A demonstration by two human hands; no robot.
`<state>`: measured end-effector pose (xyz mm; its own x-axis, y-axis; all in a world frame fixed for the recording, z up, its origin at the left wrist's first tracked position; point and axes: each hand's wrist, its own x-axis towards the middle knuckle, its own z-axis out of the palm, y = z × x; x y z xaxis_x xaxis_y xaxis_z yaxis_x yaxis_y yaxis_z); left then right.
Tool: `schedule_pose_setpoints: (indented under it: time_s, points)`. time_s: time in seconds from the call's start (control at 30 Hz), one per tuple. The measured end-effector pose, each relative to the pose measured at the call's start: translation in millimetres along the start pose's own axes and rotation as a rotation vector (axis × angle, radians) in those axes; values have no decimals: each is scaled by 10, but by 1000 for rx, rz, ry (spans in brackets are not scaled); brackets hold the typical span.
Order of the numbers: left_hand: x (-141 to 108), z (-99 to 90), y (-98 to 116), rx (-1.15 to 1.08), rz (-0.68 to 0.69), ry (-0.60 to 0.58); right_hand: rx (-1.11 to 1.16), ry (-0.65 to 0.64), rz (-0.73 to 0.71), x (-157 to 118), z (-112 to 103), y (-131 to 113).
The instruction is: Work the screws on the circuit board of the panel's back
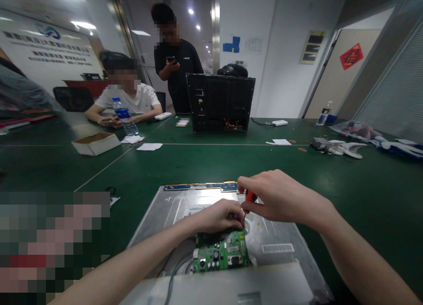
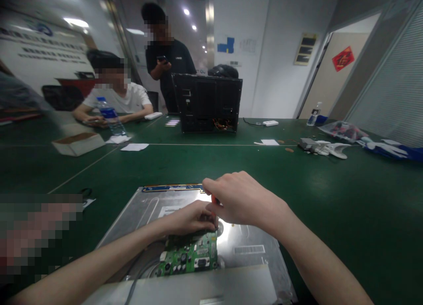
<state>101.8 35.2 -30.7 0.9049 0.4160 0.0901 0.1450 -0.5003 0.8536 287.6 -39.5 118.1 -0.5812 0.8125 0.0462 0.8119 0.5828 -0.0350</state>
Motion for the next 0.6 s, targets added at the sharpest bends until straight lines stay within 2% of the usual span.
schedule_pose_setpoints:
  time_s: [0.23, 0.43, 0.6]
  points:
    - [17, -11, 0, 32, 31, 10, 49, 34, -72, -25, -6, -3]
    - [8, -1, 6, 4, 13, 12, 6, 47, -21, 32, 53, -8]
    - [-6, -1, 2, 6, -2, 12, -4, 39, -6, 18, 22, 22]
